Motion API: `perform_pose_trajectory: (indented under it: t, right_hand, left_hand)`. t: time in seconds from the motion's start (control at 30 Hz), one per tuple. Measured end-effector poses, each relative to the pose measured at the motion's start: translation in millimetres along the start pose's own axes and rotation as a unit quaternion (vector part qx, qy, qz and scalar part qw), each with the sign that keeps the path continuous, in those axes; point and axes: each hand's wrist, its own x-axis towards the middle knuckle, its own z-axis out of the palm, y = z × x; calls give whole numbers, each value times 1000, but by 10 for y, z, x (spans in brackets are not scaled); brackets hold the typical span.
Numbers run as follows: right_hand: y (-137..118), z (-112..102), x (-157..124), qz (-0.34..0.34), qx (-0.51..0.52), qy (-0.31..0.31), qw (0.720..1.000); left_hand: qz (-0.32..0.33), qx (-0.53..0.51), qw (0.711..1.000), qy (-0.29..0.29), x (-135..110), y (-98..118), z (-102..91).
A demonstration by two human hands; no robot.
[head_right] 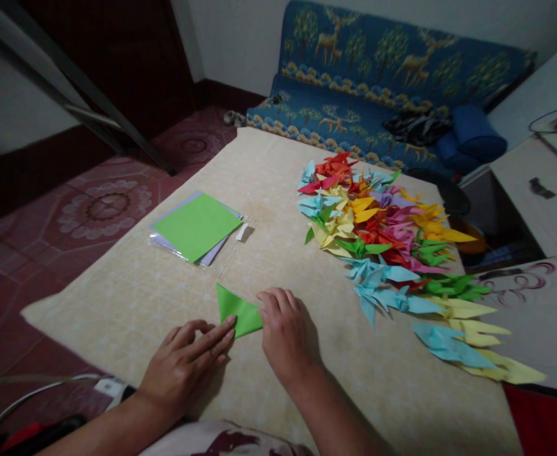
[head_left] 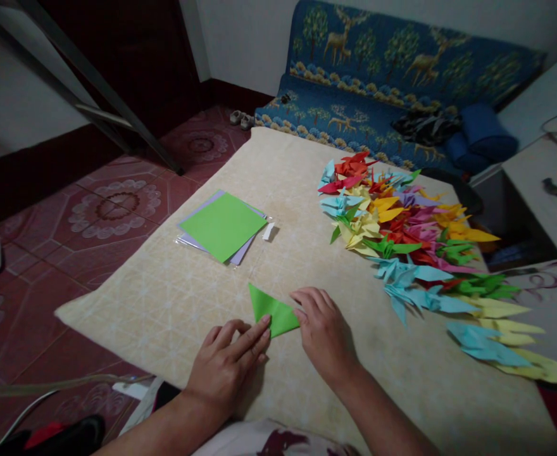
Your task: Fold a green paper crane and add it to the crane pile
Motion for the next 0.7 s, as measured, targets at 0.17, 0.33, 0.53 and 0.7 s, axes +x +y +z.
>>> perform_pose_trajectory:
  t: [0.17, 0.33, 0.53, 0.7]
  right_hand:
    - [-245, 3, 296, -2, -21, -62, 998]
    - [-221, 30, 390, 25, -55, -98, 993]
    - [-167, -55, 332, 46, -43, -102, 993]
    - [-155, -105, 234, 81, 25, -98, 992]
  left_hand:
    - [-8, -18, 1000, 5, -19, -4, -3]
    - [-17, -38, 999, 18, -30, -2, -8]
    - [-10, -42, 999, 29, -59, -5, 14]
    - [1, -34, 999, 20, -50, -3, 34]
